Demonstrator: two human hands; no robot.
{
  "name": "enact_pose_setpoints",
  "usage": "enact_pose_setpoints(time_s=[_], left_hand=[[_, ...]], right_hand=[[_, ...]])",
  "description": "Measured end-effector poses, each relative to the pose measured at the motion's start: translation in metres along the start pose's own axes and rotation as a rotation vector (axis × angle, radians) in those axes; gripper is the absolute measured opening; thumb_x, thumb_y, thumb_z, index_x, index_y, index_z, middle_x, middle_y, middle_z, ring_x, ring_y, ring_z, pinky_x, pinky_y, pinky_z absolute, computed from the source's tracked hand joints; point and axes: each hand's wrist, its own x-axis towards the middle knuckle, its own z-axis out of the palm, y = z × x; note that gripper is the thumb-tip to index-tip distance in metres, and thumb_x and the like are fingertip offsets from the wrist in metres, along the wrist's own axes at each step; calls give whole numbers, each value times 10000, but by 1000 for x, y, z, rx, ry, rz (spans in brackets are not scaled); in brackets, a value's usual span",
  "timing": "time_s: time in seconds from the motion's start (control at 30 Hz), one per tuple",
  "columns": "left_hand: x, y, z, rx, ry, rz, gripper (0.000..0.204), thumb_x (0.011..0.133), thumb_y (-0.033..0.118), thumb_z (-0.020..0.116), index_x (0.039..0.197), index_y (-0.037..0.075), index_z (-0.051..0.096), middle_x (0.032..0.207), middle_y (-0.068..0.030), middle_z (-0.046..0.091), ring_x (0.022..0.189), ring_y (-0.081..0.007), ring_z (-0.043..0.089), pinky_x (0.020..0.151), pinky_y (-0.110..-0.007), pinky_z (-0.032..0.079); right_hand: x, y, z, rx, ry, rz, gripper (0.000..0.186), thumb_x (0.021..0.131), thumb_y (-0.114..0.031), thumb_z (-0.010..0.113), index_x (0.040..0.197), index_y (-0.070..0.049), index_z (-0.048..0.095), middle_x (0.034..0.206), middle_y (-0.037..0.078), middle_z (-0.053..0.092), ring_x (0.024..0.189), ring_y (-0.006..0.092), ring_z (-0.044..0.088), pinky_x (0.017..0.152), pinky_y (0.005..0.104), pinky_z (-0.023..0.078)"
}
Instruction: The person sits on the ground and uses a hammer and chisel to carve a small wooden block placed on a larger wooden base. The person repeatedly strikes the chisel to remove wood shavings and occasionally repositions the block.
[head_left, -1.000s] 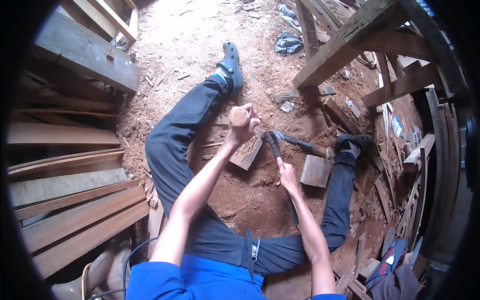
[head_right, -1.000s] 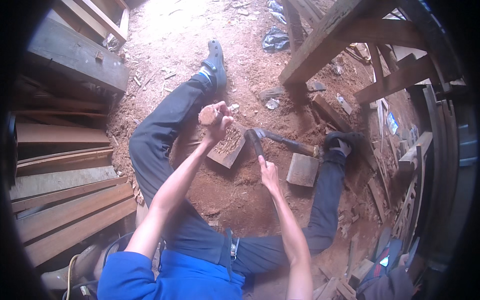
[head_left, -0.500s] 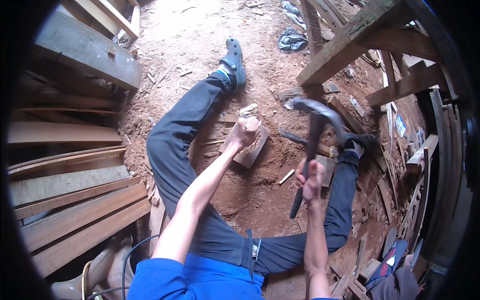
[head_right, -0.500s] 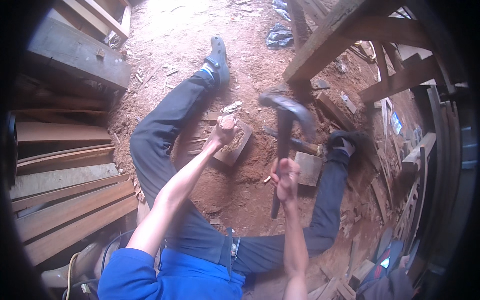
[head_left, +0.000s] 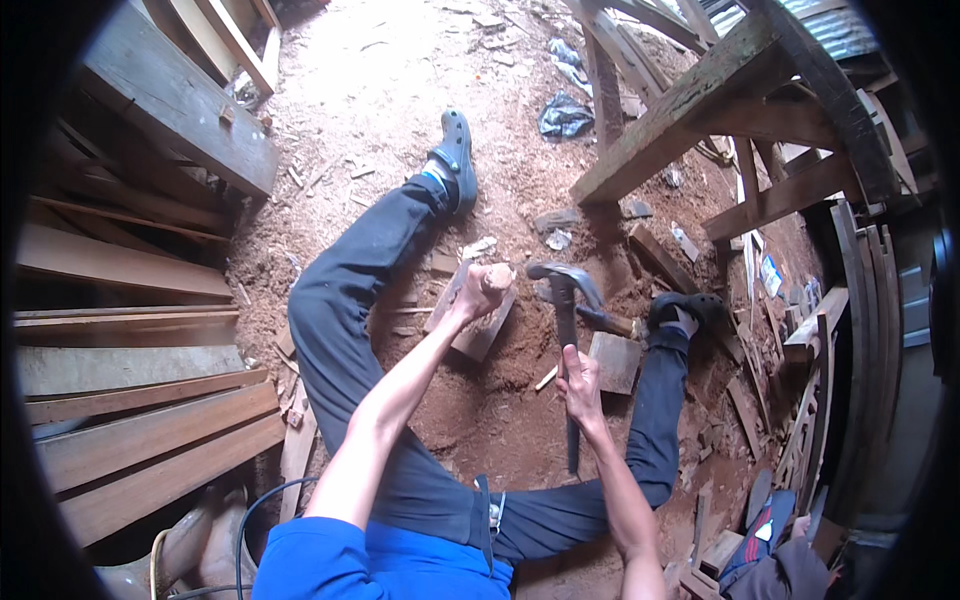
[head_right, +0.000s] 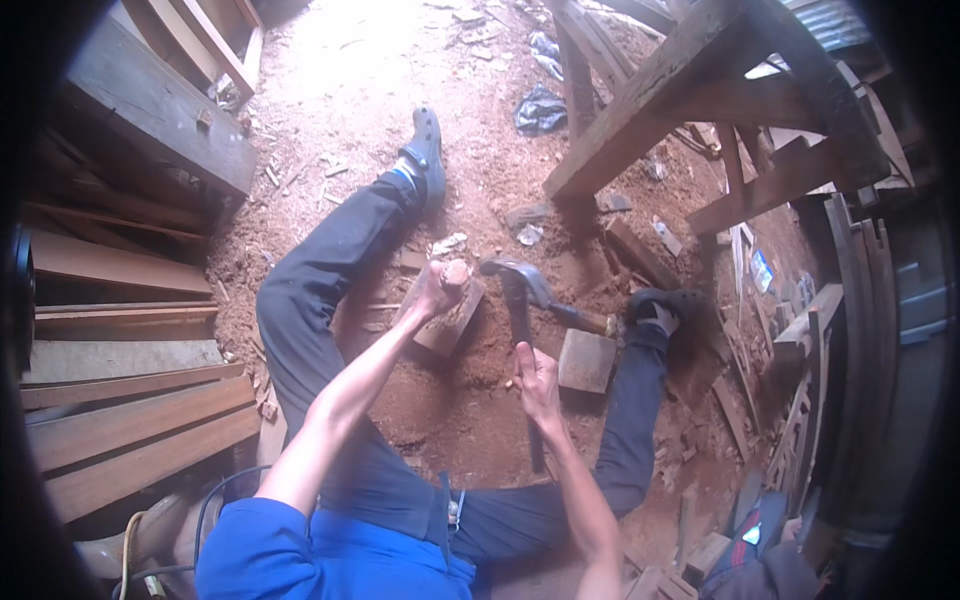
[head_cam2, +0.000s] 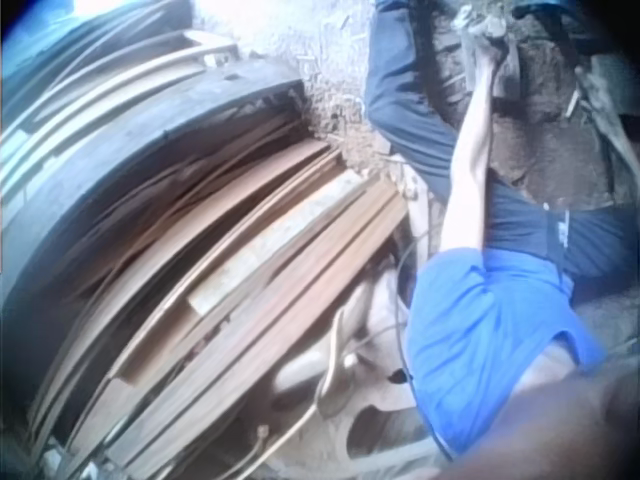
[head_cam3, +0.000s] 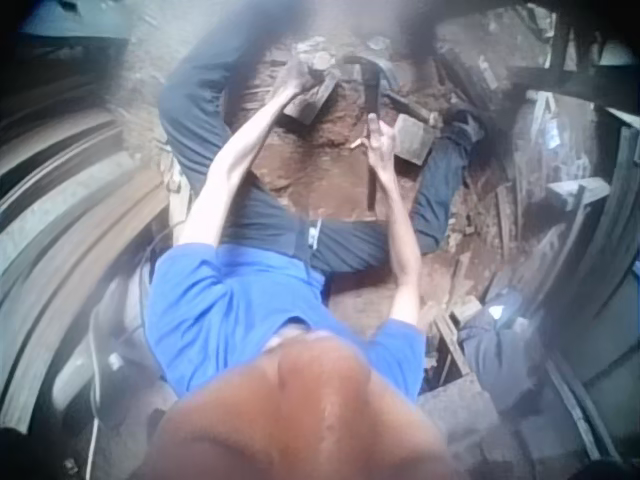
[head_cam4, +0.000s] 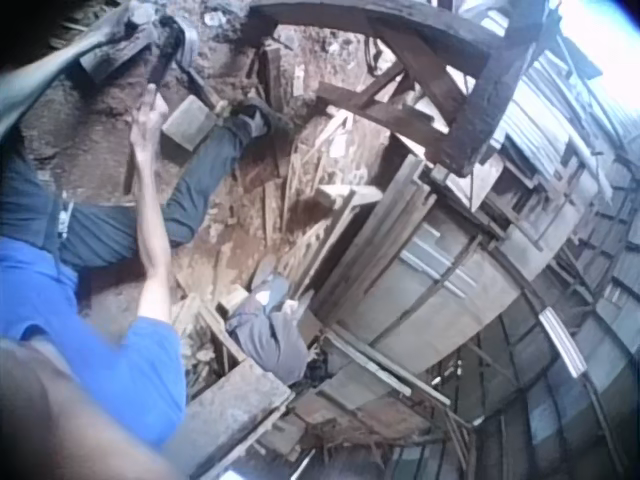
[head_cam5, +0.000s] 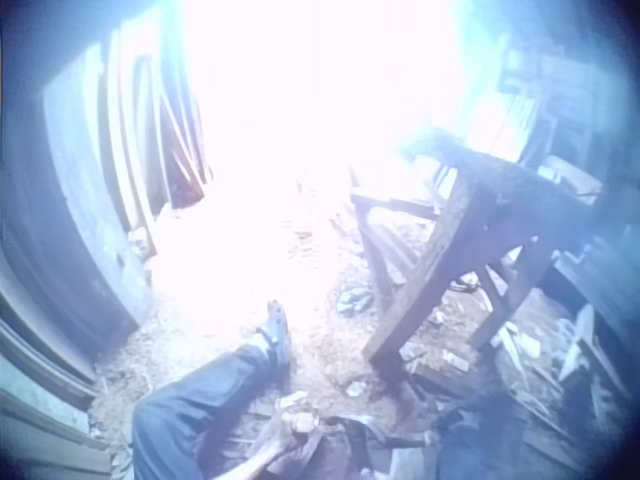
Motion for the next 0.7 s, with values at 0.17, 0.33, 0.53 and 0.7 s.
enact_pose_setpoints(time_s=[0.17,0.33,0.53,0.7], left_hand=[[-11,7,0,-28,54,48,155,798,86,678,692,23,583,595,-63,567,550,-148,543,519,-329,414],[4,52,-13,52,33,-3,235,789,90,696,654,17,518,599,-73,537,536,-170,510,522,-353,417],[26,83,-16,-684,146,-124,172,904,142,561,789,89,444,670,34,425,616,-75,452,566,-250,405],[-24,34,-2,-241,22,-328,170,892,145,524,744,68,490,604,16,461,533,-100,475,471,-290,384]], right_hand=[[25,59,17,79,94,-51,630,969,-623,409,609,-105,421,505,-30,397,439,65,385,410,262,282],[73,88,24,-474,18,105,709,942,-631,441,650,10,519,541,122,498,568,207,556,551,426,428],[81,93,20,-416,4,187,737,925,-641,455,687,50,555,582,172,558,665,237,606,657,473,457],[75,104,26,-385,42,156,723,911,-667,471,607,-11,493,525,97,504,559,184,551,537,399,417]])
